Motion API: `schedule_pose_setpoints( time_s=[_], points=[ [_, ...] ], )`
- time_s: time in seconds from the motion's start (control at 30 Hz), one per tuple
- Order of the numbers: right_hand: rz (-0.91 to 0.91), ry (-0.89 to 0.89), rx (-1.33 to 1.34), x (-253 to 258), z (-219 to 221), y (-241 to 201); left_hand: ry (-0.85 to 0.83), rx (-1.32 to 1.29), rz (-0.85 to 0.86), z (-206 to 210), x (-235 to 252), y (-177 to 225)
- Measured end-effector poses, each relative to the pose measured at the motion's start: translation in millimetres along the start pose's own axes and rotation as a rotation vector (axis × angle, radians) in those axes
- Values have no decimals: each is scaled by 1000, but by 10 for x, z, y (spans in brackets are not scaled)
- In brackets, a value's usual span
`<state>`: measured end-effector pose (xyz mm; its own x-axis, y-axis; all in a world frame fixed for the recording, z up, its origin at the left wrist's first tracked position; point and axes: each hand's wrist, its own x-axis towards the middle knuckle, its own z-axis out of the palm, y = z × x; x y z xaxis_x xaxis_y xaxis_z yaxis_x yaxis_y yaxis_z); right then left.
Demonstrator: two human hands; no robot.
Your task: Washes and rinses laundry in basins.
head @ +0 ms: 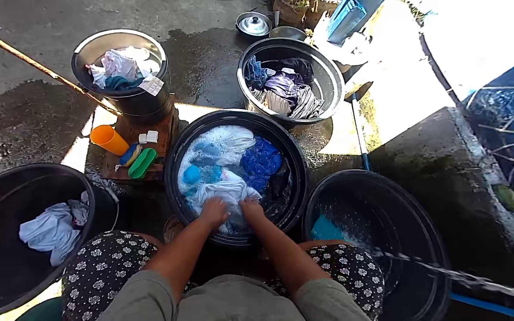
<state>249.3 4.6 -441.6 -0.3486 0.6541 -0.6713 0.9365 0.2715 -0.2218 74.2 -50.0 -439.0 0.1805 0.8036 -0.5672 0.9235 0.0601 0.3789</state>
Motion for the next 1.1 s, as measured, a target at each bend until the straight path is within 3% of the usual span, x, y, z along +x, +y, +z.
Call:
schedule_pose_setpoints(
  time_s=[0.07, 0.17, 0.23, 0.3, 0.4, 0.53, 0.6, 0.67, 0.7, 0.77, 0.83, 0.9, 0.97, 1.1],
  points=[
    [13, -142, -96, -54, 82, 16, -284, 99, -82, 47, -27, 71],
    [72, -255, -109, -107, 52, 67, -446, 191, -127, -5, -14, 107],
    [80, -179, 44, -129, -169, 42, -261, 94, -123, -132, -33, 119],
    [28, -25, 366, -198, -558, -70, 95, -132, -4, -205, -64, 145],
    [-190, 191, 741, -691, -1247, -311, 432, -495, 206, -267, 6, 303],
    [-446, 575, 1067, -1535, -1764, -397, 488, -590, 170, -310, -41, 418],
    [-472, 810, 1171, -1658, -1859, -314, 405, -540, 21, -391, -71, 403],
    [-391, 966, 1013, -1643, -1845, -150, 287, -631, -184, -535, -104, 417],
    [-310, 966, 826, -1598, -1789, -64, 245, -757, -278, -611, -140, 443],
    [-134, 773, 478, -1440, -1633, 28, 266, -1023, -350, -735, -256, 541],
    [-21, 526, 319, -1164, -1429, 38, 296, -1165, -230, -829, -371, 642],
    [-9, 312, 318, -912, -1213, 30, 311, -1267, -31, -865, -496, 731],
    [-77, 222, 412, -726, -1028, 26, 297, -1380, 140, -914, -635, 809],
    [-284, 330, 747, -635, -846, -45, 358, -1790, 315, -937, -706, 803]
  ],
)
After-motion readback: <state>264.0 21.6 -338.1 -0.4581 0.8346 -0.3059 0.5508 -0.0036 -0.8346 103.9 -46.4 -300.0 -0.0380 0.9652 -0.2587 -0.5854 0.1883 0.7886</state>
